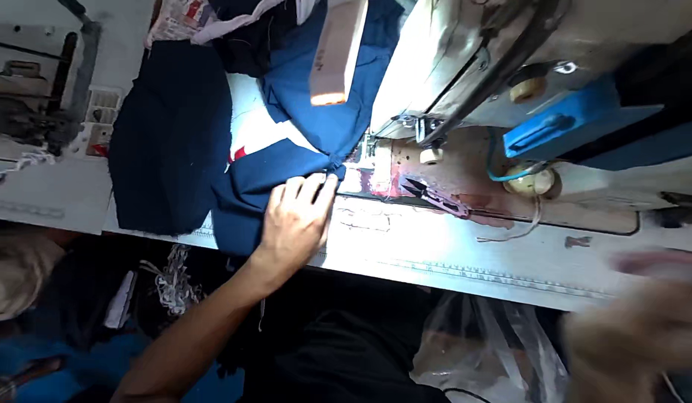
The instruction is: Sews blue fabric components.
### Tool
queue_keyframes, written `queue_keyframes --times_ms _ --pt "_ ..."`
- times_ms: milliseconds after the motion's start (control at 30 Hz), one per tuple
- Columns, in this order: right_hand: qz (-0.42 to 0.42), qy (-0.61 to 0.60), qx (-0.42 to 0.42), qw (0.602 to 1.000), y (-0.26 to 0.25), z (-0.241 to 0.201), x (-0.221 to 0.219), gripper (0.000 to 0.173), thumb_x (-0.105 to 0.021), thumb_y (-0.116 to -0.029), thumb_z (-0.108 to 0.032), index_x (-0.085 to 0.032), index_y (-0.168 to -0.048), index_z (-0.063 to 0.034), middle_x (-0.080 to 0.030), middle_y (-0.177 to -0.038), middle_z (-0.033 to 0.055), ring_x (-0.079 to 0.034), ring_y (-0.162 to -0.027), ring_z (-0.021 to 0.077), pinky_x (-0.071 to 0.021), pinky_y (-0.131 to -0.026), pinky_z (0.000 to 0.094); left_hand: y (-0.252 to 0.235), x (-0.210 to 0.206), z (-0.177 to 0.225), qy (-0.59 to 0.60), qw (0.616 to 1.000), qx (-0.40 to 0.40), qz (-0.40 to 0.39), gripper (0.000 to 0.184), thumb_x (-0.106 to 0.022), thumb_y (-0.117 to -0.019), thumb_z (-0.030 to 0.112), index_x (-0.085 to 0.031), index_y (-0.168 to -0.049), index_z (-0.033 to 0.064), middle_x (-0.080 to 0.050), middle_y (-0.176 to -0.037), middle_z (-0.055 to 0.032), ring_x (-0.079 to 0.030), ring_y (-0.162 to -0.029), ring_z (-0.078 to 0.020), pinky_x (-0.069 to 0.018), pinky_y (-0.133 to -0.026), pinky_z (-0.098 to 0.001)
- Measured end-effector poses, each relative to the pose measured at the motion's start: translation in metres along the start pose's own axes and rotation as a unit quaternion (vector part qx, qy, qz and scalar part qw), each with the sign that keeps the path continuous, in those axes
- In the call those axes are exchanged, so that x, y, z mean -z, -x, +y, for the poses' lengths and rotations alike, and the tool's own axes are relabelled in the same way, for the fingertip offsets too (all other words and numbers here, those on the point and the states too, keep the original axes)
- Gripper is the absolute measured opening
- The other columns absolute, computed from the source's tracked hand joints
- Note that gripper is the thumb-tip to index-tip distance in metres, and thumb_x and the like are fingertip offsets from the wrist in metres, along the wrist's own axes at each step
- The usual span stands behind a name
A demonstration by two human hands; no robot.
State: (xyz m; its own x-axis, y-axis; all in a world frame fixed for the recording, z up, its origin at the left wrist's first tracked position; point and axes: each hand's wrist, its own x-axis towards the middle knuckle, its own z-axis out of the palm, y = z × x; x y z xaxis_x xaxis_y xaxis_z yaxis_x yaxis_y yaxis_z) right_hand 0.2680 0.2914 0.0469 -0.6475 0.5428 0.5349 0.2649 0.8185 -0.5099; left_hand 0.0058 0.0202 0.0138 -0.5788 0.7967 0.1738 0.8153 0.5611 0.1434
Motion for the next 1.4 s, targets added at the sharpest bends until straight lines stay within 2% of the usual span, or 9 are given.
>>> queue_keyframes --times_ms 67,167,433,600,833,1000,1167,1300,1400 --pt "-0.128 0.054 0.073 0.988 -0.010 -0.036 -0.052 0.040 -0.051 -0.1028 -0.024 -0.066 -0.127 0.0032 -0.068 -0.121 0.0248 -0.065 -0.114 0.0376 -0.0514 -0.097 0.0499 0.000 -0.014 -0.002 0.019 0.999 -0.014 0.022 0.041 -0.057 -0.0968 0.020 -0.066 -0.136 0.0121 -0.067 -0.130 -0.0094 -0.061 -0.116 -0.0315 -0.0479 -0.091 -0.0501" --pt "-0.240 0.137 0.045 0.960 -0.022 -0.040 -0.101 0.053 -0.048 -0.1059 -0.034 -0.050 -0.150 -0.0054 -0.057 -0.140 0.0268 -0.055 -0.127 0.0481 -0.0468 -0.102 0.0623 0.024 -0.009 -0.017 0.052 0.998 -0.020 0.037 0.029 -0.059 -0.0957 0.020 -0.074 -0.119 0.0137 -0.070 -0.120 -0.0065 -0.063 -0.112 -0.0280 -0.0499 -0.090 -0.0468" --pt "-0.186 0.148 0.109 0.965 -0.025 -0.049 -0.116 0.029 -0.047 -0.1072 -0.014 -0.065 -0.124 0.0012 -0.066 -0.108 0.0247 -0.068 -0.094 0.0428 -0.0549 -0.076 0.0552 0.054 0.001 -0.027 0.085 0.996 0.011 0.020 0.035 -0.057 -0.0986 0.032 -0.074 -0.125 0.0163 -0.069 -0.109 -0.0067 -0.062 -0.104 -0.0261 -0.0479 -0.086 -0.0437" --pt "-0.316 0.065 0.154 0.934 -0.024 -0.107 -0.125 0.038 -0.056 -0.1015 -0.030 -0.067 -0.130 -0.0072 -0.062 -0.098 0.0162 -0.063 -0.066 0.0324 -0.0482 -0.050 0.0478 0.048 0.003 -0.026 0.098 0.995 0.011 0.007 0.026 -0.059 -0.0955 0.023 -0.076 -0.114 0.0156 -0.067 -0.101 -0.0059 -0.060 -0.097 -0.0258 -0.0466 -0.079 -0.0416" --pt "-0.293 0.022 0.254 0.922 -0.029 -0.124 -0.166 0.021 -0.060 -0.0988 -0.017 -0.074 -0.113 -0.0104 -0.064 -0.091 0.0116 -0.063 -0.061 0.0278 -0.0455 -0.044 0.0426 0.045 0.004 -0.029 0.124 0.992 0.006 -0.001 0.025 -0.058 -0.0948 0.023 -0.076 -0.110 0.0172 -0.067 -0.101 -0.0028 -0.060 -0.098 -0.0237 -0.0456 -0.080 -0.0410" --pt "-0.294 0.030 0.180 0.938 -0.026 -0.106 -0.136 0.029 -0.064 -0.0969 -0.025 -0.073 -0.121 -0.0132 -0.066 -0.094 0.0105 -0.066 -0.070 0.0272 -0.0508 -0.052 0.0457 0.060 0.019 -0.025 0.213 0.972 -0.076 -0.059 0.022 -0.055 -0.0938 0.024 -0.075 -0.097 0.0166 -0.066 -0.088 0.0009 -0.061 -0.089 -0.0185 -0.0496 -0.077 -0.0377" --pt "-0.231 0.127 0.029 0.964 -0.023 -0.044 -0.107 0.040 -0.061 -0.0994 -0.032 -0.069 -0.133 -0.0124 -0.068 -0.116 0.0198 -0.068 -0.098 0.0398 -0.0539 -0.074 0.0601 0.067 0.051 -0.001 0.486 0.801 -0.264 -0.229 0.024 -0.062 -0.1011 0.025 -0.072 -0.116 0.0105 -0.071 -0.103 -0.0037 -0.068 -0.091 -0.0115 -0.0584 -0.080 -0.0297" --pt "-0.213 0.178 0.045 0.960 -0.020 -0.045 -0.108 0.042 -0.051 -0.1053 -0.036 -0.064 -0.140 -0.0176 -0.059 -0.136 0.0193 -0.051 -0.125 0.0445 -0.0412 -0.100 0.0629 0.021 0.023 -0.008 0.206 0.974 -0.092 -0.030 0.039 -0.052 -0.1042 0.032 -0.065 -0.137 0.0169 -0.063 -0.141 -0.0036 -0.056 -0.133 -0.0194 -0.0461 -0.110 -0.0419" --pt "-0.179 0.073 0.094 0.977 -0.018 -0.076 -0.118 0.038 -0.053 -0.1044 -0.027 -0.067 -0.136 -0.0114 -0.065 -0.131 0.0153 -0.059 -0.120 0.0354 -0.0471 -0.101 0.0525 0.015 0.004 0.001 0.048 0.996 -0.051 -0.048 0.048 -0.046 -0.1036 0.046 -0.063 -0.141 0.0219 -0.060 -0.142 -0.0132 -0.053 -0.133 -0.0387 -0.0381 -0.108 -0.0626"
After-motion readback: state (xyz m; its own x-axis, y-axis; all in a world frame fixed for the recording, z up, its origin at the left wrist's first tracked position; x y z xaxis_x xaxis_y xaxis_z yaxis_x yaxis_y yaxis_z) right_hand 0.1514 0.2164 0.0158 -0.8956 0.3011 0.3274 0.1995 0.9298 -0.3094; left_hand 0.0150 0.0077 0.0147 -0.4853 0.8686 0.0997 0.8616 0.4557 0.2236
